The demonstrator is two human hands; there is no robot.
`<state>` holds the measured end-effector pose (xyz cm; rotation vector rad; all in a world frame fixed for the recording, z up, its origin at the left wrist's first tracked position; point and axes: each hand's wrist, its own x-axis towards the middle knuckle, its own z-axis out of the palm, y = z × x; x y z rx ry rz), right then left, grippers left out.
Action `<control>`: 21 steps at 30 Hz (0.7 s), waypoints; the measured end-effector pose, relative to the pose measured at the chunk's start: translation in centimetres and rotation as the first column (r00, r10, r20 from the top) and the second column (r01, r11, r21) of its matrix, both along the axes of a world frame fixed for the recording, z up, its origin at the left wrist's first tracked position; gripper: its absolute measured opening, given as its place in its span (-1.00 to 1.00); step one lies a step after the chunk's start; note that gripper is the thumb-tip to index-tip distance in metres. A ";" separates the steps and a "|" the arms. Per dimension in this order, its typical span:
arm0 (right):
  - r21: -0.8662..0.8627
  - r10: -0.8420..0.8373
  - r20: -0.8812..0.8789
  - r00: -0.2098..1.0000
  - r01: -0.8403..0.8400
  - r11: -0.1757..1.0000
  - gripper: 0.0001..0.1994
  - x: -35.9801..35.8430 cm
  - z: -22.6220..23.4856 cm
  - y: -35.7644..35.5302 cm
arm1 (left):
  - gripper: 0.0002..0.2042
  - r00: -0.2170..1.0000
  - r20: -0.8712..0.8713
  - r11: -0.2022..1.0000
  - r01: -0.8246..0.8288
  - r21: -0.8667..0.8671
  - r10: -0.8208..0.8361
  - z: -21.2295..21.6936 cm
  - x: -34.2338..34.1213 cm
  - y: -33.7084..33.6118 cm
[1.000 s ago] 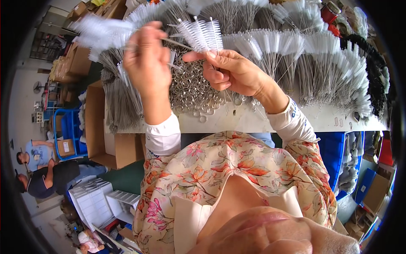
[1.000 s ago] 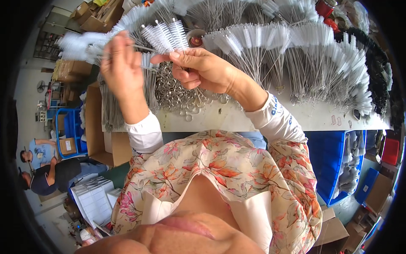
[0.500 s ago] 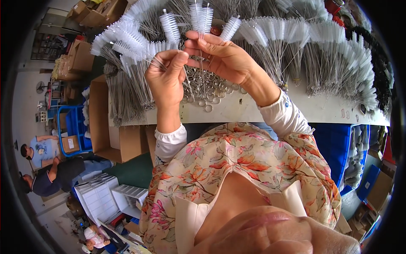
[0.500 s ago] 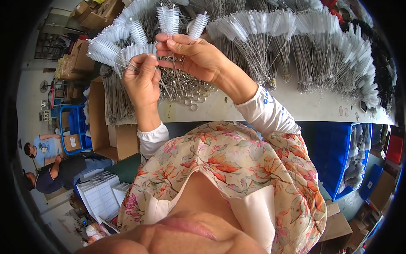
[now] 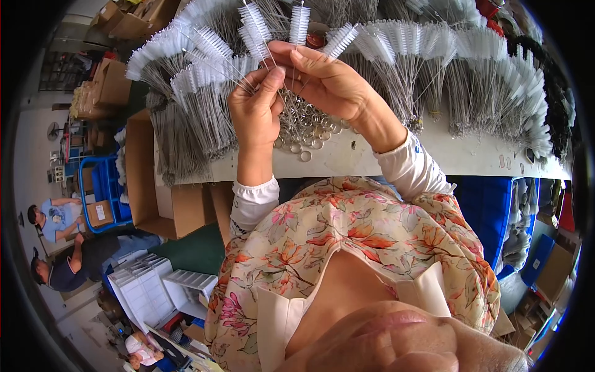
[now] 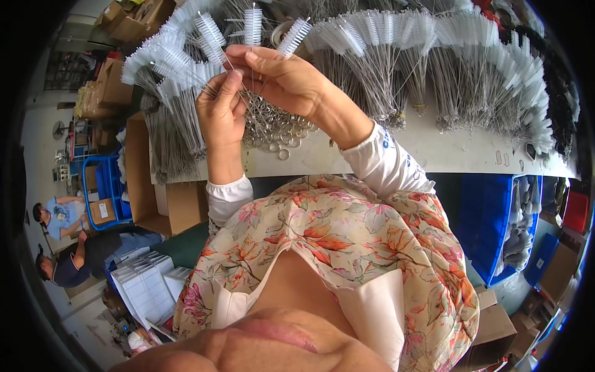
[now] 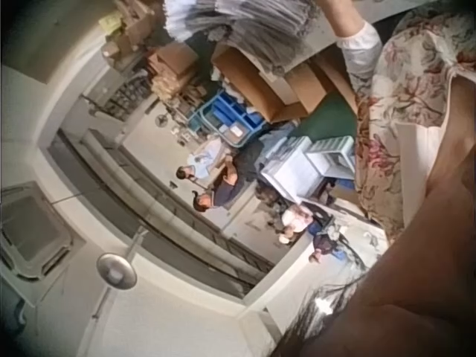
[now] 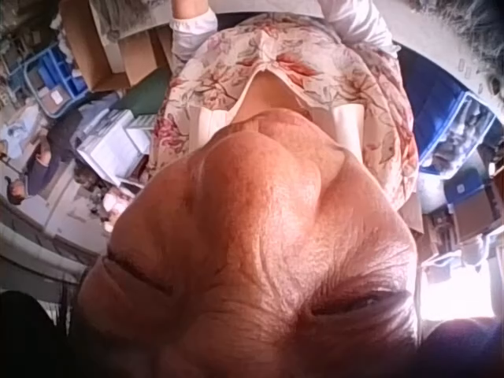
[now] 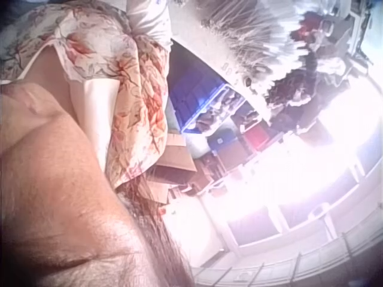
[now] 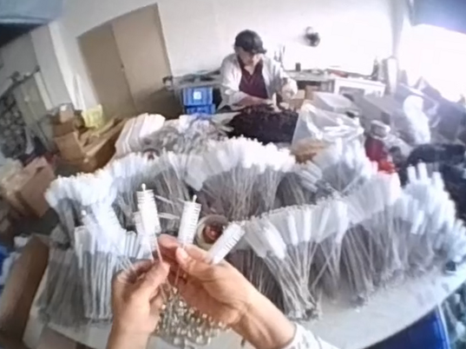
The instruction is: Assembling white bottle brushes by attaching metal rings to their ends.
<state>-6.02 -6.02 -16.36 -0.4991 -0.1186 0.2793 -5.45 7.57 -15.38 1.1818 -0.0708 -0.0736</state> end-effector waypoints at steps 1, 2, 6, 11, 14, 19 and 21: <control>0.022 0.030 0.026 0.999 -0.030 0.999 -0.68 0.1 -0.2 0.0 | -0.90 1.000 -0.008 1.000 0.018 -0.012 -0.018 0.0 0.1 0.3; 0.044 0.058 0.052 0.997 -0.060 0.997 -0.68 0.2 -0.3 0.0 | -0.90 0.999 -0.016 0.999 0.036 -0.024 -0.037 0.0 0.1 0.5; 0.060 0.048 0.040 0.998 -0.051 0.997 -0.67 0.4 0.0 0.4 | -0.90 0.999 -0.014 0.999 0.046 -0.018 -0.046 0.1 0.2 0.9; 0.066 0.064 0.033 0.997 -0.066 0.996 -0.66 0.3 0.2 0.2 | -0.90 0.998 -0.017 0.998 0.066 -0.024 -0.066 -0.2 0.5 0.8; 0.075 0.057 0.044 0.997 -0.060 0.995 -0.67 0.2 0.0 0.0 | -0.89 0.998 -0.010 0.998 0.056 0.008 -0.056 -0.1 0.4 0.5; 0.102 0.032 0.039 0.999 -0.036 0.994 -0.68 0.3 -0.2 0.1 | -0.88 0.998 0.001 0.998 0.062 0.023 -0.062 -0.4 0.4 0.4; 0.108 0.020 0.026 0.999 -0.022 0.994 -0.69 0.2 -0.1 0.3 | -0.88 0.999 -0.003 0.998 0.048 0.029 -0.048 -0.4 0.4 0.4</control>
